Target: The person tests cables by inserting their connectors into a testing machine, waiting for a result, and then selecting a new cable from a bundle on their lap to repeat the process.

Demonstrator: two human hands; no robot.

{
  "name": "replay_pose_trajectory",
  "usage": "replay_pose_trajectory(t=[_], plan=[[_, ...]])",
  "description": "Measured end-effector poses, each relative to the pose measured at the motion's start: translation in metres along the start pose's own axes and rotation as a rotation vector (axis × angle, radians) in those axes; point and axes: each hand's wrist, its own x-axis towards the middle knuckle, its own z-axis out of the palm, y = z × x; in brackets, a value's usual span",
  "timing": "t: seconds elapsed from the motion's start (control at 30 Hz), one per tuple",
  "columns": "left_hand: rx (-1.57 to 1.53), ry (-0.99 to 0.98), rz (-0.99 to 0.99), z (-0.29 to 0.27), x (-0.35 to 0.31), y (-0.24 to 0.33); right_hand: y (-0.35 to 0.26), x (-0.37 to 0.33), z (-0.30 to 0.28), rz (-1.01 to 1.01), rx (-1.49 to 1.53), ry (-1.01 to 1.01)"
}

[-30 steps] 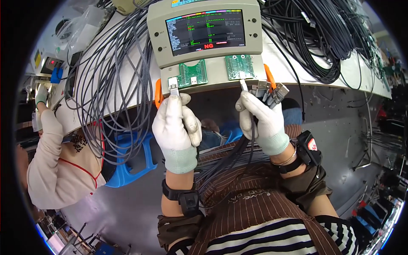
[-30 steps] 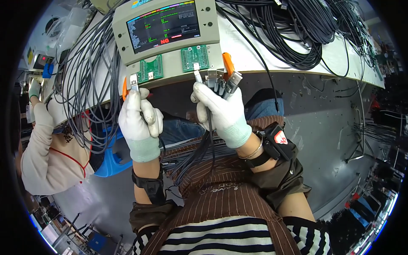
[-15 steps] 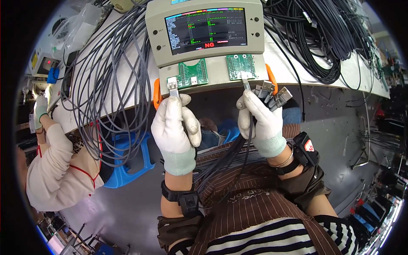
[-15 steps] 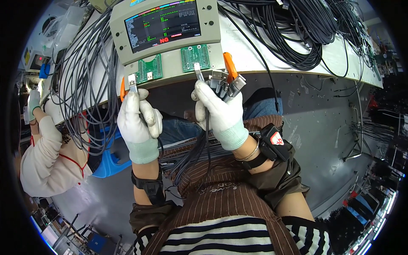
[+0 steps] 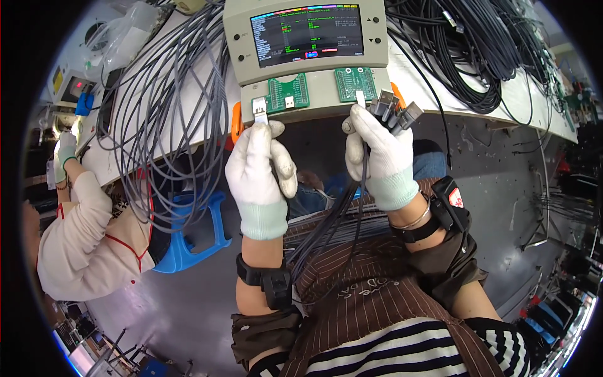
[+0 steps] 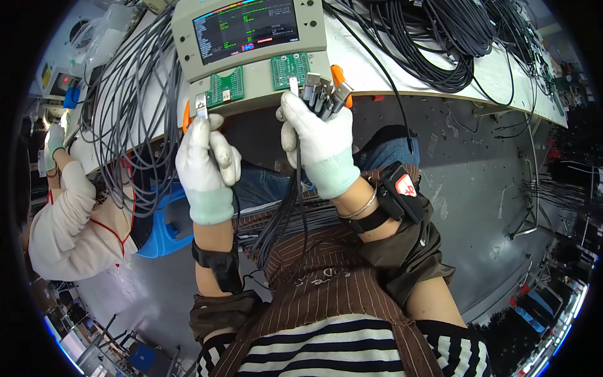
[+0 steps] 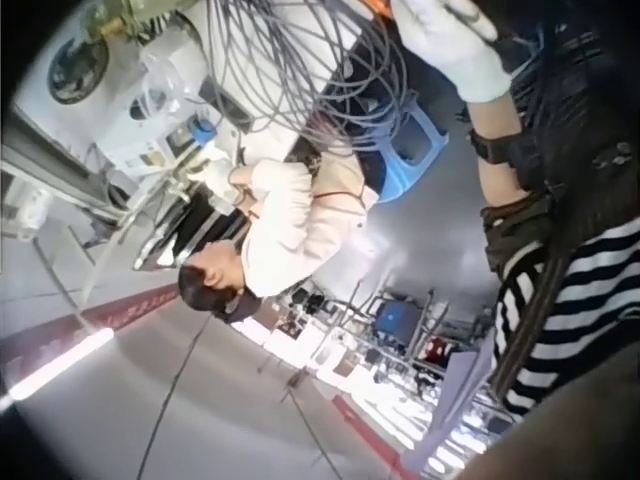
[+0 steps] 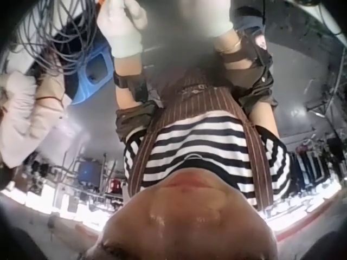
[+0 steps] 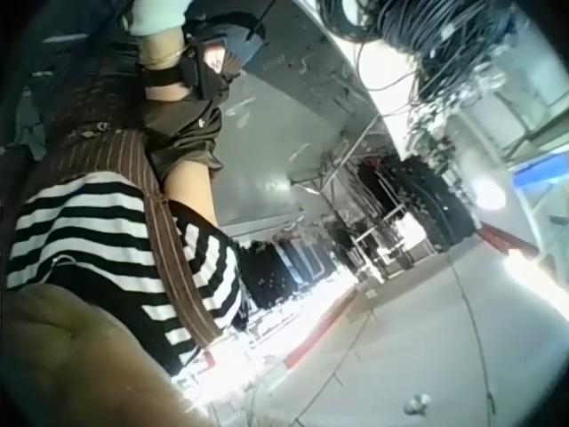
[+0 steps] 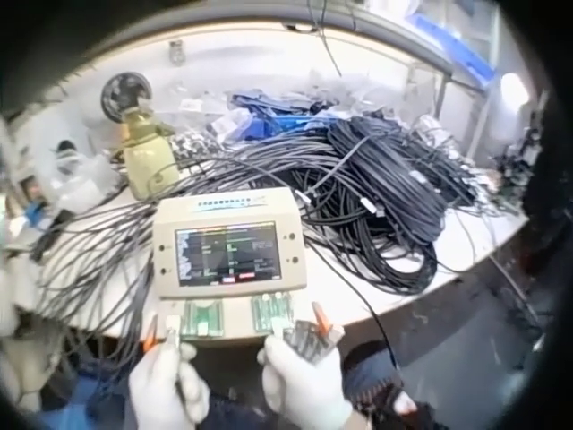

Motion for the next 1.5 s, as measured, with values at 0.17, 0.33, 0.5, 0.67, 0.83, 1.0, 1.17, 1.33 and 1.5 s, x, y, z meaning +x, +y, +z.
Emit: replay_pose_trajectory(t=[0.17,0.33,0.5,0.67,0.83,1.0,1.17,1.33,1.5], plan=[[-0.004,-0.032,-0.002,-0.008,-0.002,-0.001,0.003,0.002,-0.009,-0.007,-0.059,-0.067],[0.031,-0.033,0.010,-0.011,-0.001,0.000,0.006,0.003,-0.016,-0.023,0.004,-0.033],[0.043,-0.022,0.003,-0.010,0.004,-0.001,0.004,0.006,-0.014,0.013,0.034,-0.070],[0.032,-0.027,-0.035,-0.009,0.005,0.002,0.000,0.008,-0.004,0.068,0.042,-0.010],[-0.014,0.031,-0.106,-0.007,0.008,0.008,0.002,0.006,-0.002,0.022,0.003,0.019],[0.101,0.112,-0.106,-0.008,0.012,0.003,0.016,-0.017,0.001,0.003,0.011,-0.018],[0.171,0.115,-0.114,-0.007,-0.001,0.014,0.009,-0.041,-0.032,0.143,-0.074,-0.031],[0.171,0.376,0.036,-0.116,-0.047,0.039,-0.058,-0.046,-0.153,-0.103,0.240,0.321],[0.883,0.919,-0.005,-0.317,-0.147,0.026,-0.098,-0.085,-0.349,-0.134,0.141,0.443]])
